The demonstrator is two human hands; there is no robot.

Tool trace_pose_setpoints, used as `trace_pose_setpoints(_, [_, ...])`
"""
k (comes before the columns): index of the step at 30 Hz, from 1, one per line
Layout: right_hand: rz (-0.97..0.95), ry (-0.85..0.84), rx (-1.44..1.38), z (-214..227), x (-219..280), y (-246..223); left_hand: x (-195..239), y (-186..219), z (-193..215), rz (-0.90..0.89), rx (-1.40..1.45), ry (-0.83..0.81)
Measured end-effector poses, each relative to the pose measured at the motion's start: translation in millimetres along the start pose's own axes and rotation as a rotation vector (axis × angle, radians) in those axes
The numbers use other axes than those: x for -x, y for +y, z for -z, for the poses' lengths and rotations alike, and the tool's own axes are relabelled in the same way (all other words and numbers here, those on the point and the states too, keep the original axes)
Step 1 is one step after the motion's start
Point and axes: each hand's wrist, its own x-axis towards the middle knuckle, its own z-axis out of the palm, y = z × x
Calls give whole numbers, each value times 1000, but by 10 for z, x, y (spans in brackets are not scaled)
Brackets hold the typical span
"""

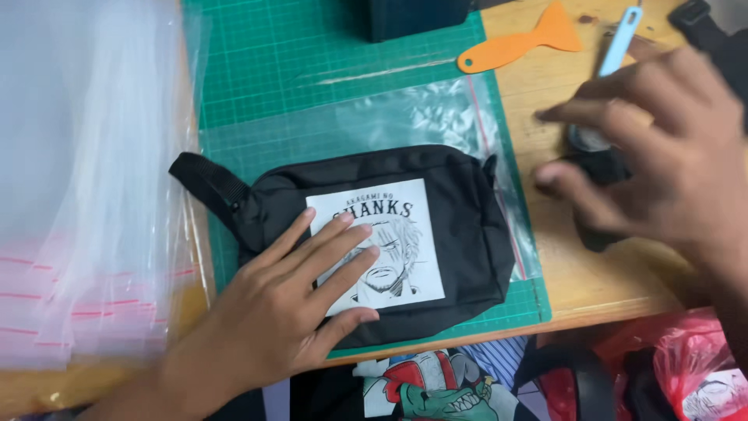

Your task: The person places a black bag with a printed design onto a green cutting mat. They attach a cartoon character keychain to the bag's zipper pull and then attach a black strap to the bag's side loops. Finally, they use a small brush to clean the bag's surface.

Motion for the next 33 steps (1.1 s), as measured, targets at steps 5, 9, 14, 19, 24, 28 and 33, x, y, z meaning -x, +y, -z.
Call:
trace_pose_setpoints(5, [247, -293, -151, -14, -412, -766, 79, -1, -35, 60, 22, 40])
trace_pose_setpoints(9, [222, -436, -167, -185, -322, -873, 108, -8, -52, 95, -10, 14])
trace_pose_setpoints(14, [187, -481, -145, -233, -273, -889, 156, 13, -69, 196, -31, 36])
trace_pose_setpoints(19, [188, -492, -132, -231, -287, -889, 206, 31, -72, 289, -84, 24])
trace_pose_setpoints(24, [189, -495, -136, -259, -276, -892, 263, 38, -58, 297, -154, 0])
trace_pose_setpoints(28, [188, -509, -143, -235, -301, -898, 248, 53, -51, 298, -206, -52])
trace_pose_setpoints(33, [137, -443, -120, -116, -316, -1060, 253, 61, -66, 292, -218, -15])
